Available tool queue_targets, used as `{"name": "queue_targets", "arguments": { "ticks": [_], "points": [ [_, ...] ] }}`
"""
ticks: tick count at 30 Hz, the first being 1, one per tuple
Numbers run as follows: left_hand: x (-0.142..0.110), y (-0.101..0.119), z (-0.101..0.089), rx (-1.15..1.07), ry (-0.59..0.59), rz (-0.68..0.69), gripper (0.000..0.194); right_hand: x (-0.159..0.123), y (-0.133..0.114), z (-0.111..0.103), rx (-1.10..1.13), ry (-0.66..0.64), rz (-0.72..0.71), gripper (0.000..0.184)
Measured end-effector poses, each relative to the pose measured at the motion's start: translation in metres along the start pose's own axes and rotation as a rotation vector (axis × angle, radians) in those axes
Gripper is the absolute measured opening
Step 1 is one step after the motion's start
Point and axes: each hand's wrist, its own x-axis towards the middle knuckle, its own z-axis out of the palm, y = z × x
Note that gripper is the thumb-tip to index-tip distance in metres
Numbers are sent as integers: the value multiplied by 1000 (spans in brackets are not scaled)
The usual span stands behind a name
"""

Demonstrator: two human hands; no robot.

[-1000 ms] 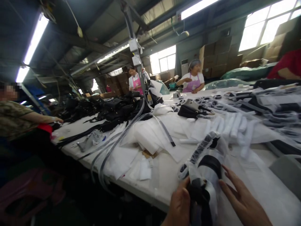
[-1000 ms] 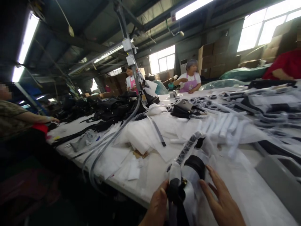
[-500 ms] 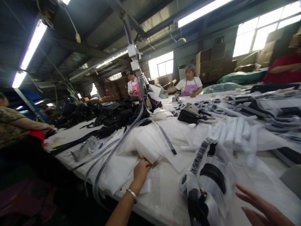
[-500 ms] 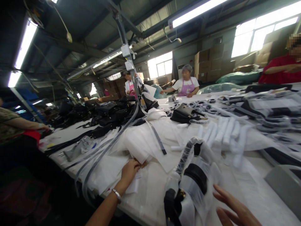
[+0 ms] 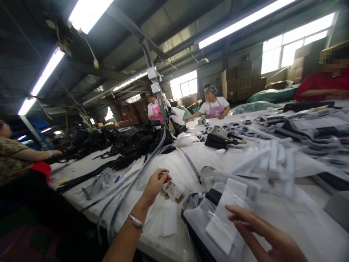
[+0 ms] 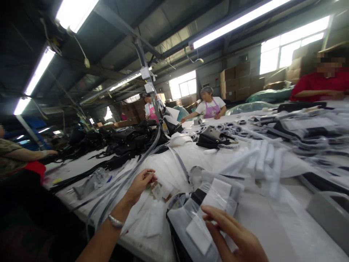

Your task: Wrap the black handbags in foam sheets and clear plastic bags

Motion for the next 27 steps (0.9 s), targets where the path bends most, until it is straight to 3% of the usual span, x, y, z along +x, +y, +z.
{"name": "queue_targets", "arguments": {
  "ticks": [3,6,9,12,16,19,23,25,27],
  "points": [
    [-1,46,5,-126,-55,57,33,30,-14,15,93,-10,-7,24],
    [-5,84,19,-196,-139,97,33,59,-20,30,158,-27,26,29],
    [-13,111,38,-237,-231,110,34,82,-22,41,263,-69,39,41],
    [-25,129,57,-261,-303,110,34,92,-24,44,437,-149,82,40],
    [-39,136,74,-252,-348,109,31,82,-28,36,638,-285,173,25],
    [-43,130,81,-176,-329,135,32,68,-28,25,637,-237,274,21],
    [-55,121,92,-10,-171,277,31,47,-28,8,403,-116,295,19],
    [-67,120,100,56,-133,368,27,36,-30,0,219,-47,210,18],
    [-82,121,109,167,-181,464,27,26,-32,-8,25,11,60,19]
  ]
}}
